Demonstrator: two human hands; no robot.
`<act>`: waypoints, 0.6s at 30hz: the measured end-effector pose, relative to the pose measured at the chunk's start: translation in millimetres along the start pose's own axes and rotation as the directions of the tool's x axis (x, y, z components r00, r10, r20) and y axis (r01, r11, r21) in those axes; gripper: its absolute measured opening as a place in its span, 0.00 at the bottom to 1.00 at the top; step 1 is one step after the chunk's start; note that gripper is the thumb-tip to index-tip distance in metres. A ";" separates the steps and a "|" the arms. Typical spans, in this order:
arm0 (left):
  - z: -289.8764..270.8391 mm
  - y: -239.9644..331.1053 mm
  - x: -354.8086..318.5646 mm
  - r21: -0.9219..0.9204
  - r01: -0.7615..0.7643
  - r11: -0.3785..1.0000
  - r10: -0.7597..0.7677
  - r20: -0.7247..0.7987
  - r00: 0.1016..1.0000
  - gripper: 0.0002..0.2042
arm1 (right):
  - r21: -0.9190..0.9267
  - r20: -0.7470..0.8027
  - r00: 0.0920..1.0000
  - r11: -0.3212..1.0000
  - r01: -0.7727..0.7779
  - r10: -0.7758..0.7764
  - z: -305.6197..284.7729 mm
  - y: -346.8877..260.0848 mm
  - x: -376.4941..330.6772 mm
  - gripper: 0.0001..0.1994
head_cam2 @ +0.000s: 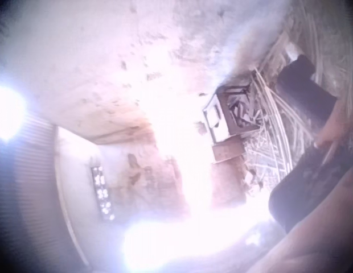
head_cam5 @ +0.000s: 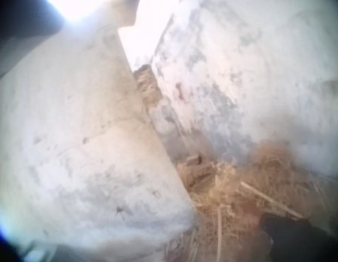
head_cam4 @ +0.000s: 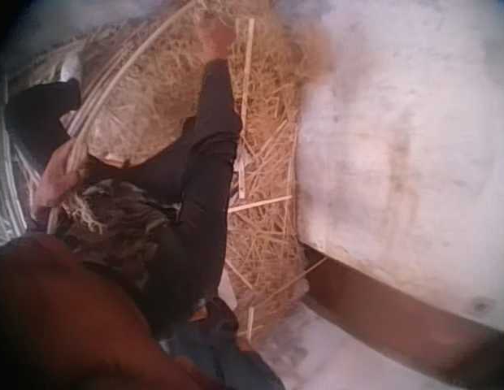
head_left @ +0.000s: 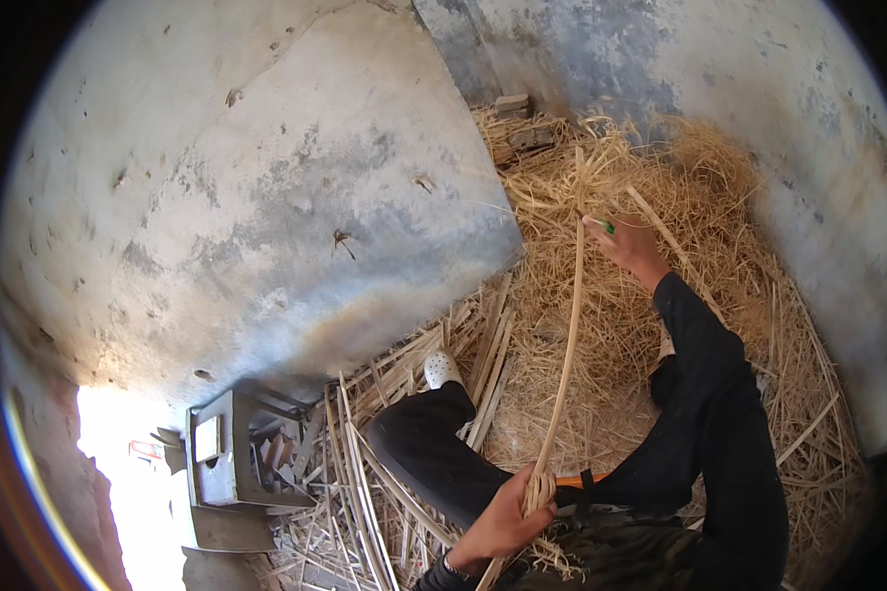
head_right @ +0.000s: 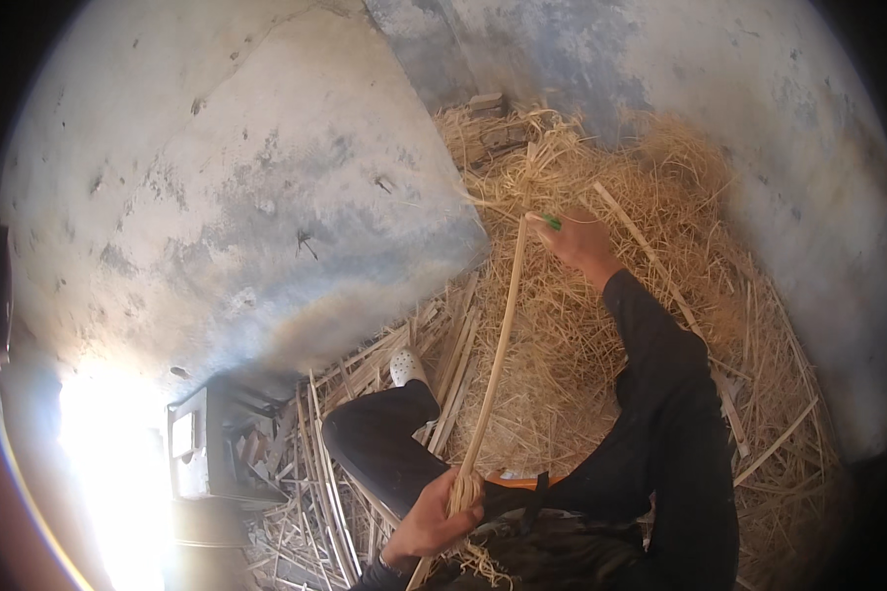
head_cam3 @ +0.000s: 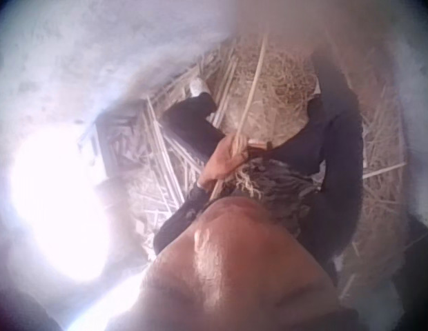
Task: The person sits on a hay-covered floor and uses a green utility knife to peel the outer layer off a long, thin wooden stick. They hold the stick with their left hand and scrape the knife along its length with their right hand, creating thin shavings that fall onto the hay.
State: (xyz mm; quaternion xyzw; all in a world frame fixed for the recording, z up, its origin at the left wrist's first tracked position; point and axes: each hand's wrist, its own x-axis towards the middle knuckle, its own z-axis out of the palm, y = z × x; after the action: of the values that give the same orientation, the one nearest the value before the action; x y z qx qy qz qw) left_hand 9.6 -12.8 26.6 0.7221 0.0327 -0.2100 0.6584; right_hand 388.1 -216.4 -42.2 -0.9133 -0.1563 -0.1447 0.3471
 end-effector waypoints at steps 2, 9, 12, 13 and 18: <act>1.7 -7.1 -4.1 -0.081 0.017 0.997 -0.018 -0.015 1.000 0.12 | -0.077 0.051 0.995 0.993 -0.085 0.089 -12.1 7.4 15.5 0.39; -17.1 -27.1 29.8 -0.833 0.080 0.547 -0.039 0.070 0.997 0.14 | 0.077 0.262 0.948 0.983 0.166 -0.180 -12.4 -53.4 -47.2 0.38; -26.5 -16.3 50.7 -0.937 0.062 0.345 0.008 0.069 0.998 0.11 | 0.234 0.321 0.843 0.899 0.371 -0.432 5.4 -94.2 -117.5 0.37; -28.1 -13.8 51.9 -0.926 0.056 0.374 0.015 0.066 0.998 0.10 | 0.210 0.312 0.818 0.875 0.436 -0.483 2.7 -105.0 -132.7 0.37; -23.2 -1.6 48.9 -0.926 0.049 0.375 0.007 0.056 0.998 0.10 | 0.041 0.291 0.909 0.953 0.299 -0.297 16.7 -79.5 -94.0 0.37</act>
State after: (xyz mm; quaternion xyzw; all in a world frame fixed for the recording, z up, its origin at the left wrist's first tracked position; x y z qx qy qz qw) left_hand 59.7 -1.4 9.2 0.2249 0.1372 -0.1824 0.9473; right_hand 274.5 -166.0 -42.4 -0.8907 -0.3433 -0.0591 0.2919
